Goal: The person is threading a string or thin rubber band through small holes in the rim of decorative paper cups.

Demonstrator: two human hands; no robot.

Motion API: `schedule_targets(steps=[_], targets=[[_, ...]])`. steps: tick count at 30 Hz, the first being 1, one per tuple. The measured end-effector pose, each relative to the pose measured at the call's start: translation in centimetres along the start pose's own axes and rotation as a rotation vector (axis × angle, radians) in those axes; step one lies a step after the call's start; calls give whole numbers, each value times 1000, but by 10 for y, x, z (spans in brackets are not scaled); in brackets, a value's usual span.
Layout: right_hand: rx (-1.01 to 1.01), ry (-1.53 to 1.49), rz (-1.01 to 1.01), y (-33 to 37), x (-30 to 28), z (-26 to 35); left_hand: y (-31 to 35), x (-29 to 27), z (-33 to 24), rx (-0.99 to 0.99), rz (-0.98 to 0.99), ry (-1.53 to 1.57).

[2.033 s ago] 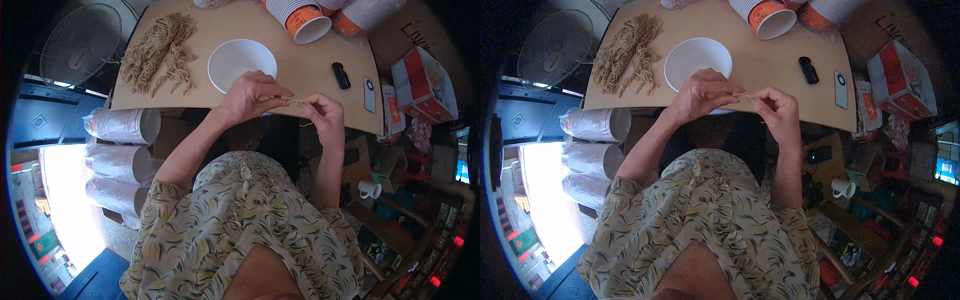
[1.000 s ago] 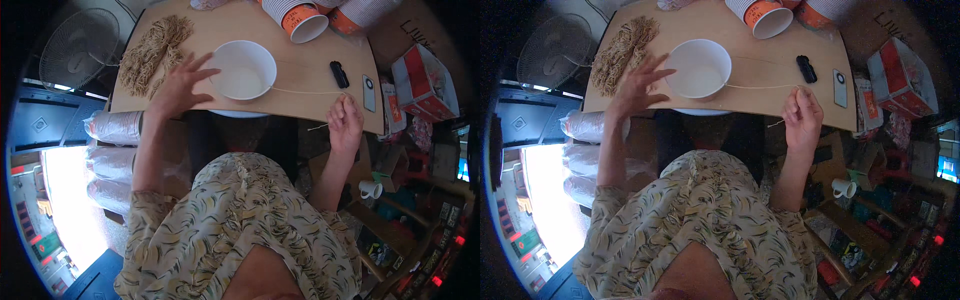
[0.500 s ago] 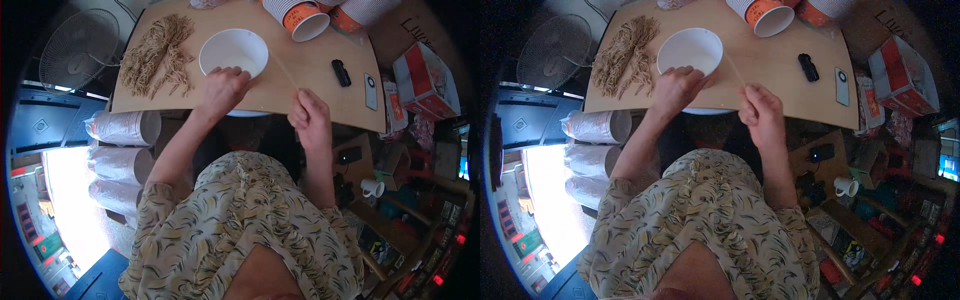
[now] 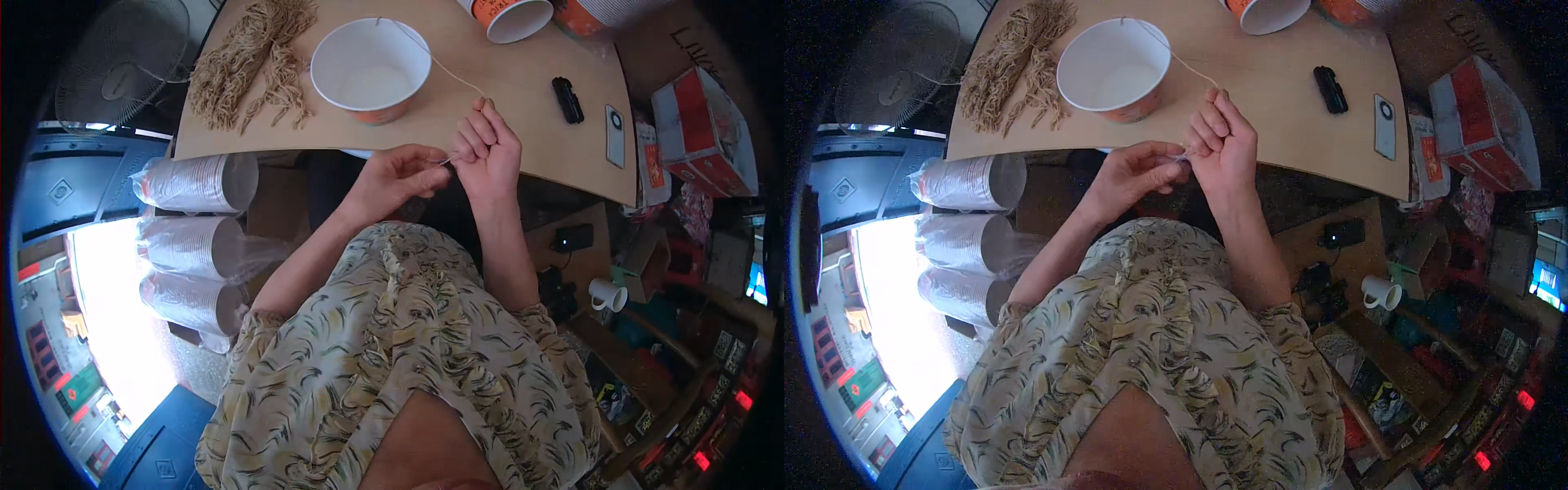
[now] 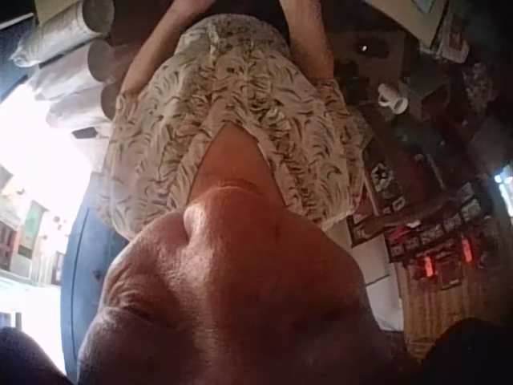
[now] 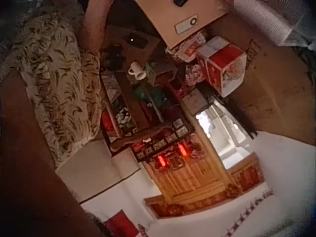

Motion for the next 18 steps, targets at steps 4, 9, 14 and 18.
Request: schedule_targets(steps=[4,9,14,18], targets=[[10,72,-39,4,-14,0,8,-15,4,-49,0,-117],[-884,1586,-107,37,18,29,23,-14,-41,279,-71,-763],[-301,1801,340,54,49,-21,25,-6,-63,429,-77,-824],[-174,1683,251,54,44,-16,23,-12,-75,453,-78,-857]])
Point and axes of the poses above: each hand's wrist, its own y-axis away from the middle knuckle, its own x-axis out of the palm, z = x × y, the point moved 8 cm from there along -y, towards the middle knuckle, and after that the axes turned 5 degrees about -y, right-handed, at the moved point
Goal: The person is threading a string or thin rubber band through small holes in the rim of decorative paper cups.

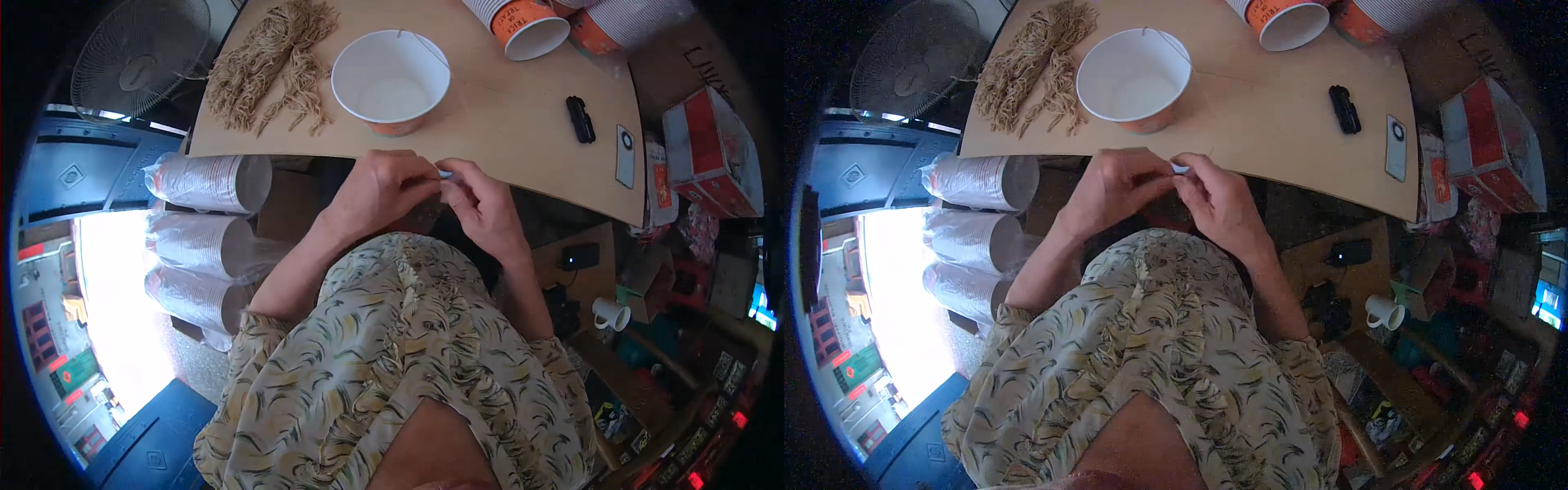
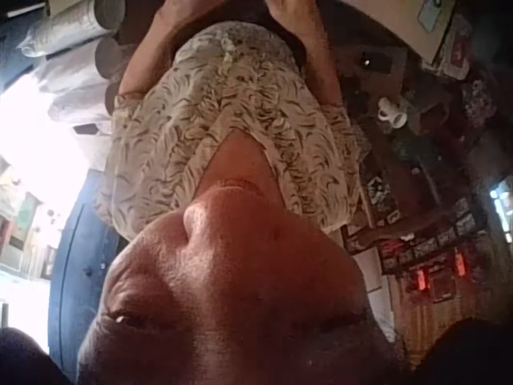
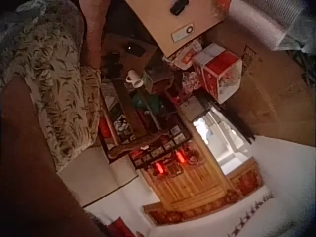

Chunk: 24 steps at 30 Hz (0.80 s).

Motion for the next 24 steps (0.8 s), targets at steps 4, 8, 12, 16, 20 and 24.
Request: schedule_targets(steps=[4,8,12,16,20,24], targets=[[-91,5,-66,-1,-7,-3,-2,-8,7,-101,48,49],[-23,-99,-97,-2,-5,-10,6,-16,16,-168,30,149],[13,-122,-76,-4,-2,-6,16,-16,35,-224,-16,324],[29,-142,-65,-6,1,-5,14,-15,26,-192,23,250],[29,-158,-26,-5,1,-16,10,-27,22,-85,59,134],[-23,-99,-186,-8,-6,-8,1,-69,16,85,-185,-259]])
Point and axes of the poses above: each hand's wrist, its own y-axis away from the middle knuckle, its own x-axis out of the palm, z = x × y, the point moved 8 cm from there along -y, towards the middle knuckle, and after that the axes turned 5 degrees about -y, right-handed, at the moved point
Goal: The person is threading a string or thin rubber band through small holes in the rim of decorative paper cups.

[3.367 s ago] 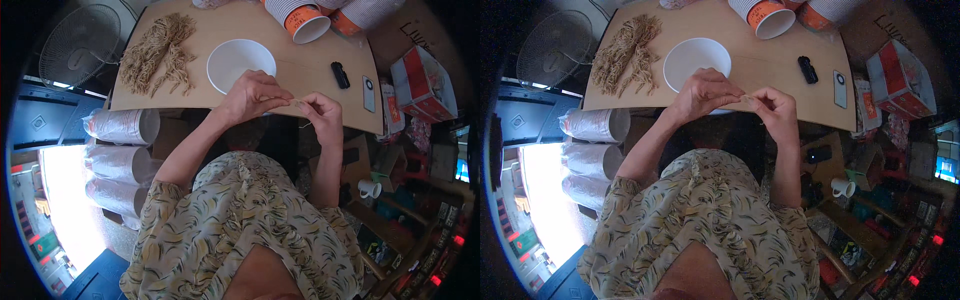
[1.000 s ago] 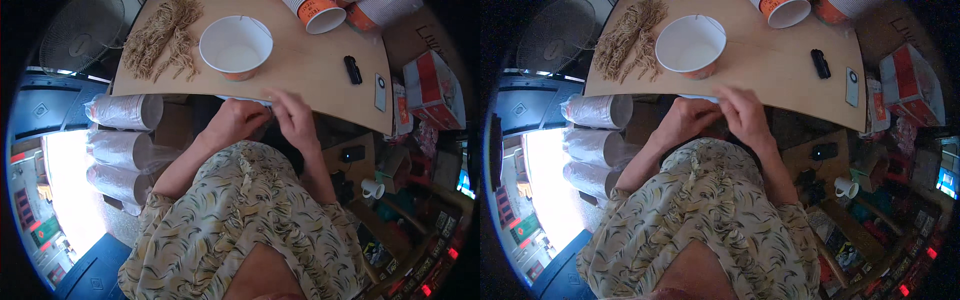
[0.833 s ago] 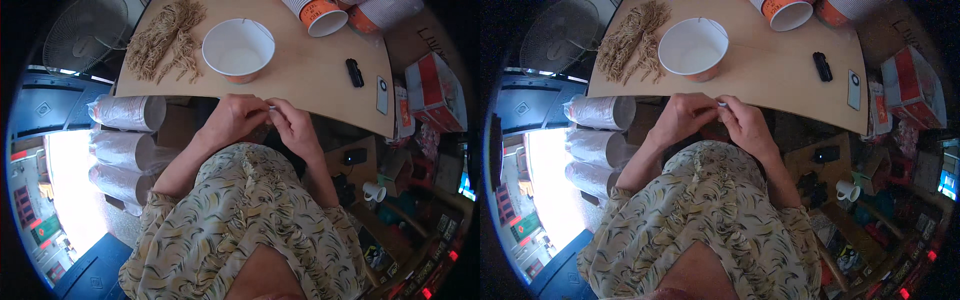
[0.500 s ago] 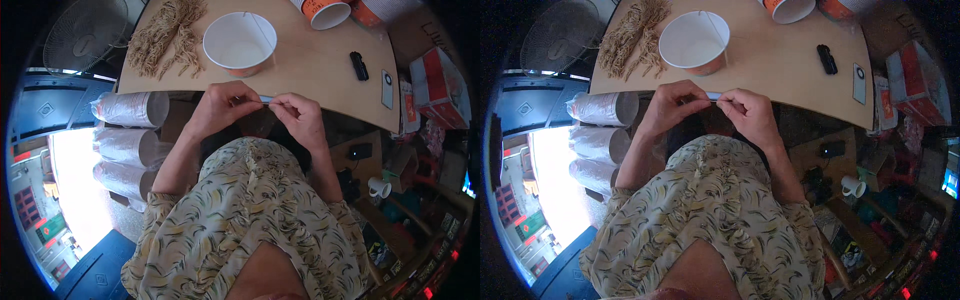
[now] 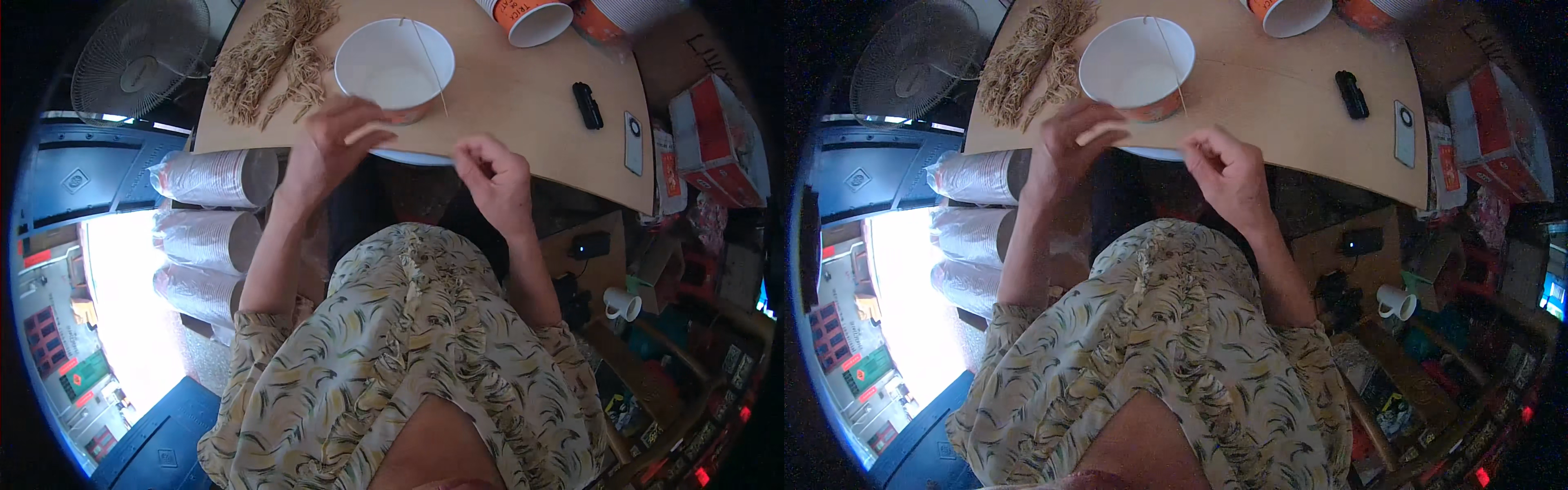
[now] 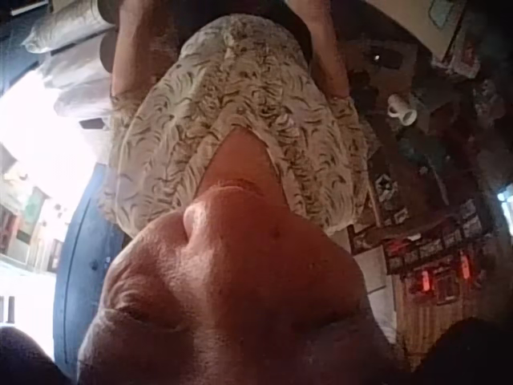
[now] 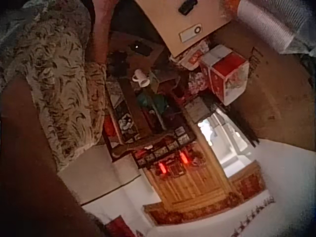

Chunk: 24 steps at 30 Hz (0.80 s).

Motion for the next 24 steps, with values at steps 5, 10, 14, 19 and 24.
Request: schedule_targets(steps=[5,10,14,19,24], targets=[[-230,86,-332,-8,7,8,-12,10,32,125,-107,-309],[-489,263,-316,-8,31,7,-13,25,29,-75,-33,-105],[-511,278,-314,-7,35,0,-15,25,22,-81,-48,-63],[-483,284,-305,-9,36,-2,-17,27,23,-86,-11,-42],[-455,276,-304,-13,37,-8,-16,29,20,-123,-14,-46]])
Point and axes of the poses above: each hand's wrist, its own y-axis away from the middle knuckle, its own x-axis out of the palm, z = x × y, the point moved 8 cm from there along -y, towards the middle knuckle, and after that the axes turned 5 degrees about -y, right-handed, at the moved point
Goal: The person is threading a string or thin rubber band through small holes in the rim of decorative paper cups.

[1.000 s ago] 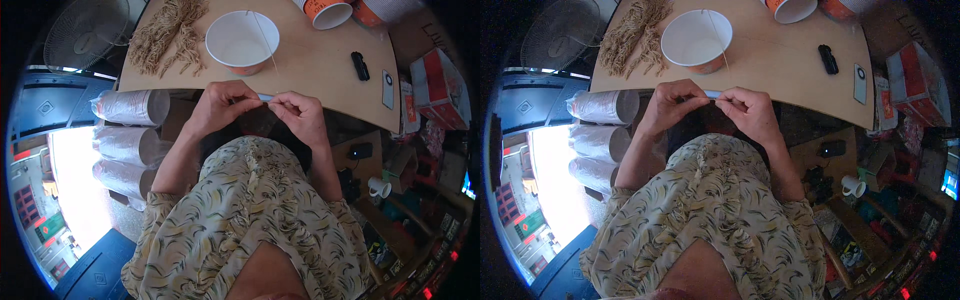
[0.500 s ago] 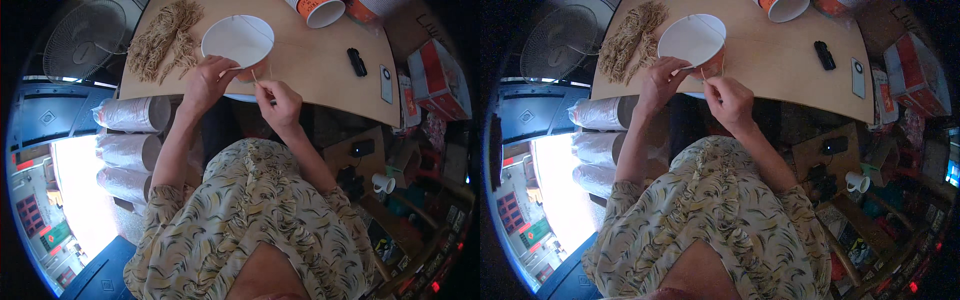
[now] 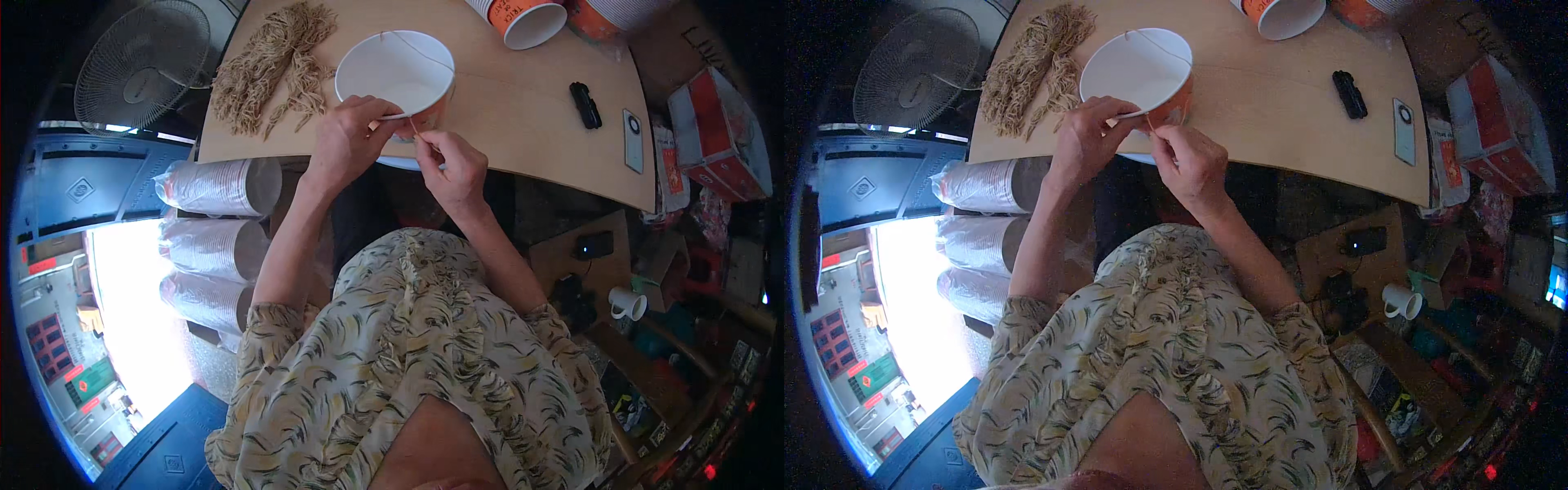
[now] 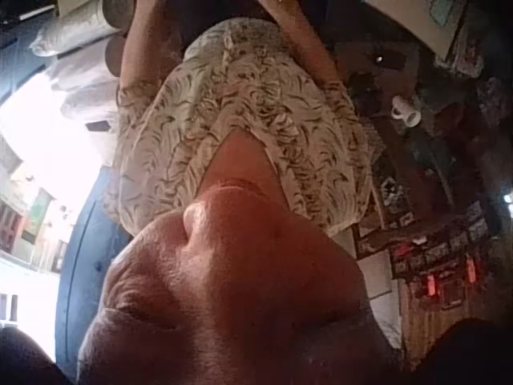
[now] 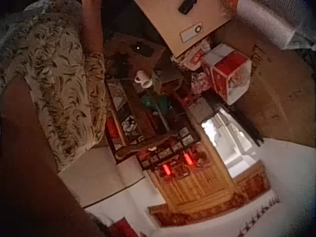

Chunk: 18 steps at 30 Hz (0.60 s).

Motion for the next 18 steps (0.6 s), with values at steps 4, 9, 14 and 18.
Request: schedule_targets(steps=[4,9,14,18], targets=[[-13,24,-13,0,0,-1,1,4,3,58,32,-34],[30,8,-7,-1,2,-6,7,11,-3,93,96,-3],[69,8,25,3,0,-6,10,11,-13,104,84,13],[80,58,58,6,1,-10,8,16,-13,71,93,33]])
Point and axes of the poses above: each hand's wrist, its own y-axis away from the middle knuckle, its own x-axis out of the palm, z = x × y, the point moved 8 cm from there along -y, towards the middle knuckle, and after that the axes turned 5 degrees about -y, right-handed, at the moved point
